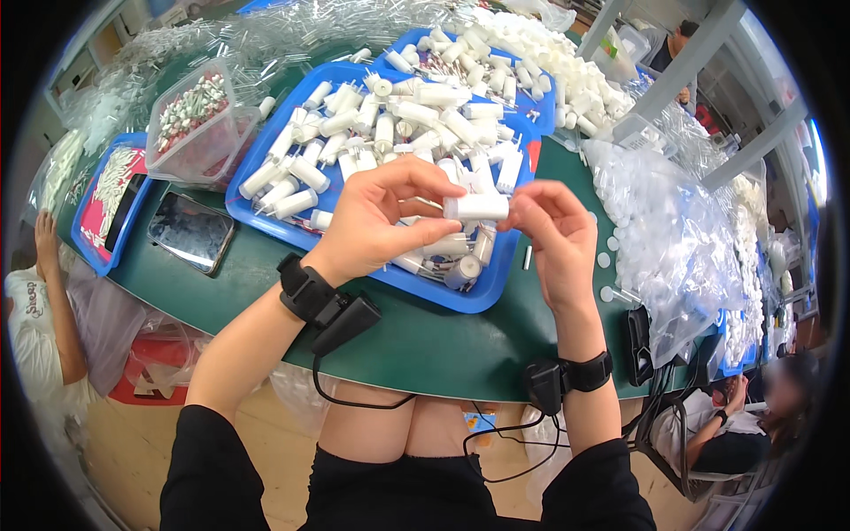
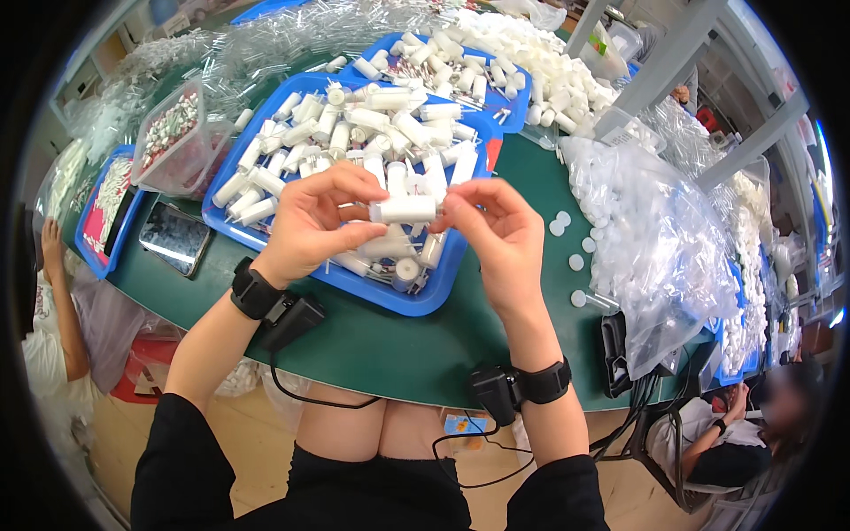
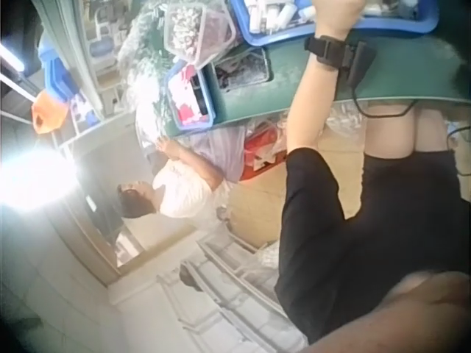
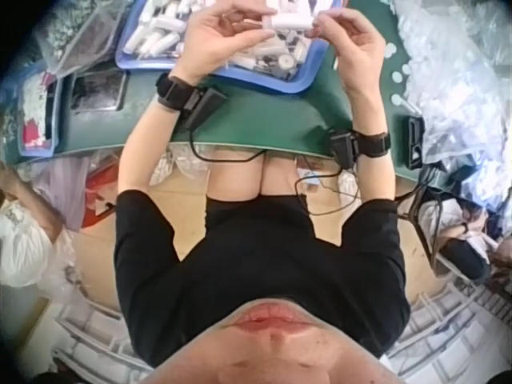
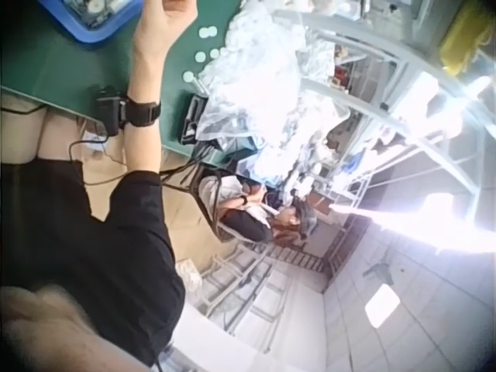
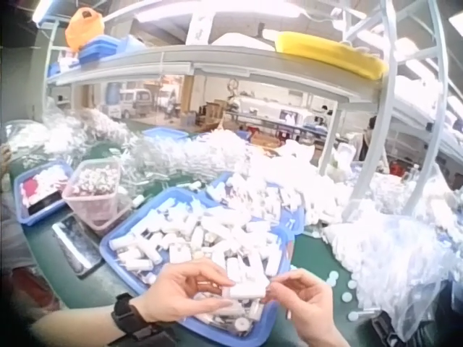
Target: The recorder is assembling small white plastic components at a workbench in a manufacturing environment.
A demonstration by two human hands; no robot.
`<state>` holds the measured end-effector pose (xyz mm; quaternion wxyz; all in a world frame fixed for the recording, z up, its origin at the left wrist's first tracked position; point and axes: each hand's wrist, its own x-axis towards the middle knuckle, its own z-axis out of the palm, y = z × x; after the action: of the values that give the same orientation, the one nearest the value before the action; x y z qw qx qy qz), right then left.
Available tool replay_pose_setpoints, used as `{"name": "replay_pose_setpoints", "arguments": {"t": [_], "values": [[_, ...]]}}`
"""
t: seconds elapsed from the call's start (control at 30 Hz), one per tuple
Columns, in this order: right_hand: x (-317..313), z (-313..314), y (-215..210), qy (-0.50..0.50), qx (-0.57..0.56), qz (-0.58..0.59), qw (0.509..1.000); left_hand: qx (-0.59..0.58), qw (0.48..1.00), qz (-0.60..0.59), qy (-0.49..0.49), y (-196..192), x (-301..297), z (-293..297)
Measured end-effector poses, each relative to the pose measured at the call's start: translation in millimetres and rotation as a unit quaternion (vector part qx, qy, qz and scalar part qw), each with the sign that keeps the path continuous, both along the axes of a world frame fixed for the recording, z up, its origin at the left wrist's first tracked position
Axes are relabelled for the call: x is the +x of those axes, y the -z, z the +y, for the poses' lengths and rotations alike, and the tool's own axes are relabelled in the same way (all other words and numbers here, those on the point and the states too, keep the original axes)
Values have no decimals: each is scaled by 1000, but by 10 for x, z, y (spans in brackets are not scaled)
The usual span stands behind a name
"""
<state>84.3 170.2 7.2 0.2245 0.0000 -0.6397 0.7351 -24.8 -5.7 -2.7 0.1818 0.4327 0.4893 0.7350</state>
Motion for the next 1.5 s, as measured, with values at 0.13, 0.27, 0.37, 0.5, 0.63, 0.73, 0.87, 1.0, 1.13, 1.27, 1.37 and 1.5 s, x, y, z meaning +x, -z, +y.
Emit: {"name": "replay_pose_setpoints", "arguments": {"t": [0.13,0.27,0.37,0.5,0.63,0.73,0.87,1.0,1.13,1.27,1.37,1.5], "values": [[21,11,42,-3,20,-32,999,-4,1000,5,6,7,9,5],[-3,-7,75,-14,-4,-44,999,9,999,40,-15,28,12,-14],[-35,-11,108,-3,-15,-22,1000,16,997,54,-45,-21,13,-22],[-66,182,200,175,62,4,983,70,985,79,-139,-255,-223,-262],[-94,437,337,278,101,32,955,73,952,46,-294,-472,-697,-639],[-117,461,345,283,94,28,954,12,943,64,-325,-417,-992,-723],[-150,451,332,270,115,8,956,-241,888,184,-344,-276,-1083,-629],[-112,537,368,259,138,-30,955,-297,802,352,-382,-179,-860,-614],[-74,573,369,264,155,-52,951,-243,778,512,-270,-328,-526,-635],[-82,734,419,373,242,-23,895,-288,830,475,-49,-212,-274,-510],[-32,886,430,443,296,-67,844,-306,843,442,-24,-153,-298,-458],[-10,971,441,350,291,-97,885,-306,852,424,-23,-257,-348,-479]]}}
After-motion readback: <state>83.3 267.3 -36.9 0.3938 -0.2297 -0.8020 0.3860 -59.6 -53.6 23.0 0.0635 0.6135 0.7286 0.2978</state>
